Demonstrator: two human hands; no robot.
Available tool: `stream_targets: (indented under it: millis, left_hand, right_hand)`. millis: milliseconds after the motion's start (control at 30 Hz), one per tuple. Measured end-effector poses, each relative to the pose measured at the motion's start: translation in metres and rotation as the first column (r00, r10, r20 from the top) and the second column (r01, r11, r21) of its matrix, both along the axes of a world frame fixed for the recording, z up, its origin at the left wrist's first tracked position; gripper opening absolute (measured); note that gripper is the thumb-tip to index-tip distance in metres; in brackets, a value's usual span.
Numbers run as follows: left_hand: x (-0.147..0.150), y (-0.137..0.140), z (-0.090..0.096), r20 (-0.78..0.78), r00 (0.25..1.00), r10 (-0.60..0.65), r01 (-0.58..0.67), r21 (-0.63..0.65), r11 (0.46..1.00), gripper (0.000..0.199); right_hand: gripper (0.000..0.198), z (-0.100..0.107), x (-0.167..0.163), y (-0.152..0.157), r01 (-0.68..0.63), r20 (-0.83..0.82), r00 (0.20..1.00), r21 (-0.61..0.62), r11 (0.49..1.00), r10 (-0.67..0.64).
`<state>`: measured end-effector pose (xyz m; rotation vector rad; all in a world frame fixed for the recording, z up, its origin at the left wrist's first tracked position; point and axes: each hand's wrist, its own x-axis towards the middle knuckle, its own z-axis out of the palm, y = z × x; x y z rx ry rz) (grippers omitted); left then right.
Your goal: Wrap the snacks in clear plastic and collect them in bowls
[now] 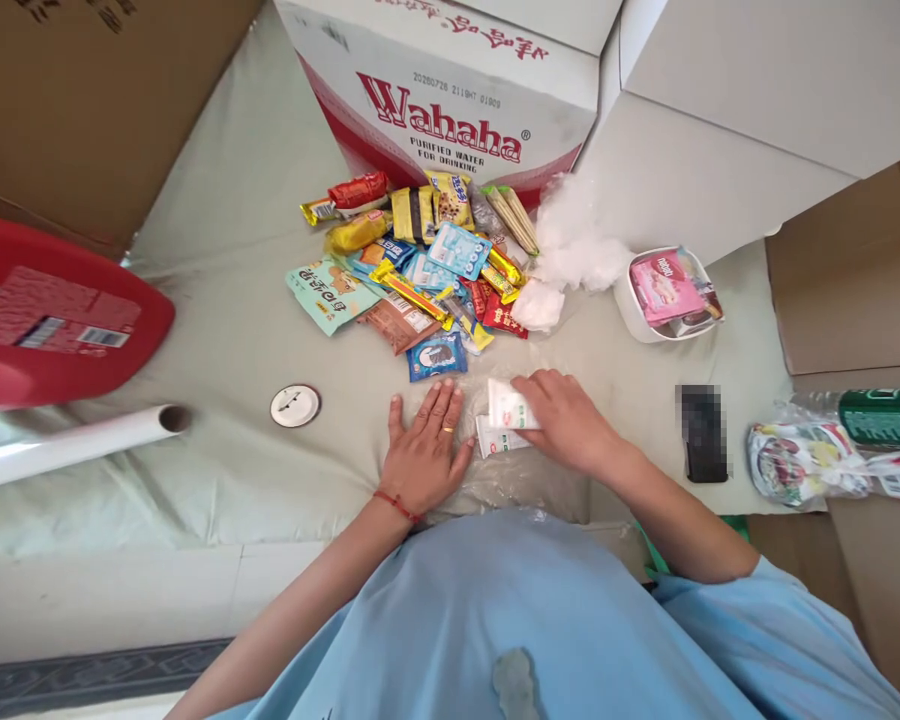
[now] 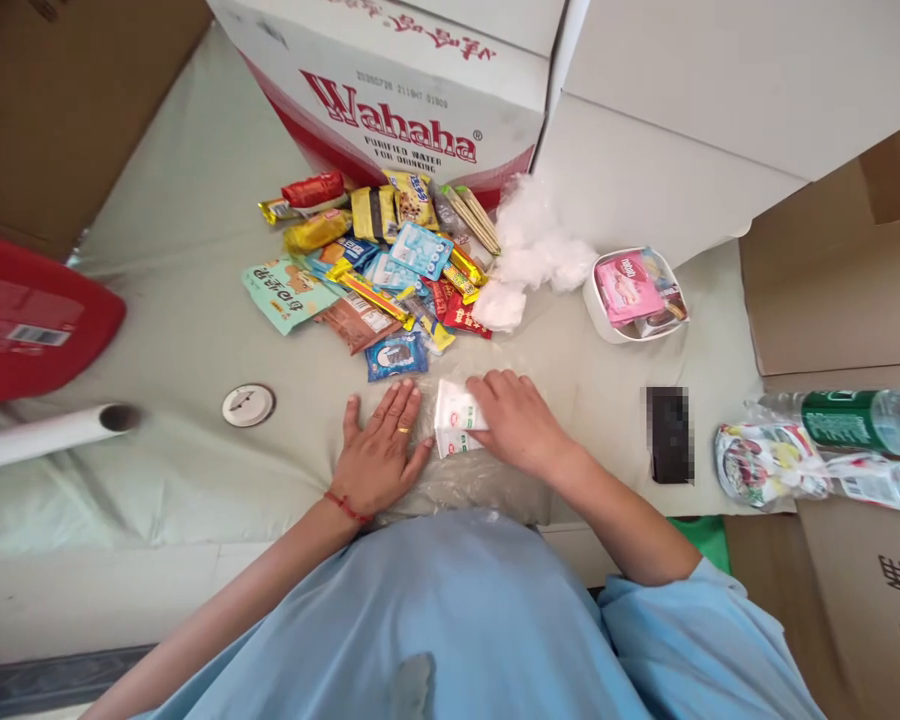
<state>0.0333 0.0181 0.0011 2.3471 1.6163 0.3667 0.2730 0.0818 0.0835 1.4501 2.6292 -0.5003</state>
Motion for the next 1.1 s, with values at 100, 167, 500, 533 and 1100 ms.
stream_targets:
  millis: [100, 167, 500, 533, 1100]
  left_hand:
    - [-0.003, -0.002, 0.002, -0.01, 1.0, 0.01, -0.01, 0.031, 0.999, 0.062]
    - [-0.006, -0.005, 0.002, -0.016, 0.999, 0.029, -0.028, 0.052, 0.998, 0.059]
    - [-0.015, -0.012, -0.002, -0.028, 0.994, 0.104, -0.105, -0.013, 0.994, 0.073]
    - [-0.015, -0.011, -0.002, -0.034, 0.994, 0.103, -0.104, -0.023, 0.994, 0.073]
    - [-0.016, -0.013, -0.006, -0.077, 0.992, 0.103, -0.104, -0.019, 0.994, 0.071]
  right_hand:
    - [0.073, -0.013, -0.003, -0.019, -0.087, 0.015, 0.996, -0.045, 0.995, 0.087]
    - [0.077, -0.019, -0.002, -0.026, -0.102, 0.002, 0.995, -0.059, 0.993, 0.102]
    - [0.061, -0.015, 0.019, -0.022, -0.075, 0.028, 0.997, -0.109, 0.991, 0.078]
    - [0.059, -0.015, 0.024, -0.021, -0.055, 0.028, 0.998, -0.107, 0.993, 0.058]
    - [0.064, -0.038, -0.019, -0.01, -0.068, -0.135, 0.989, -0.052, 0.996, 0.06]
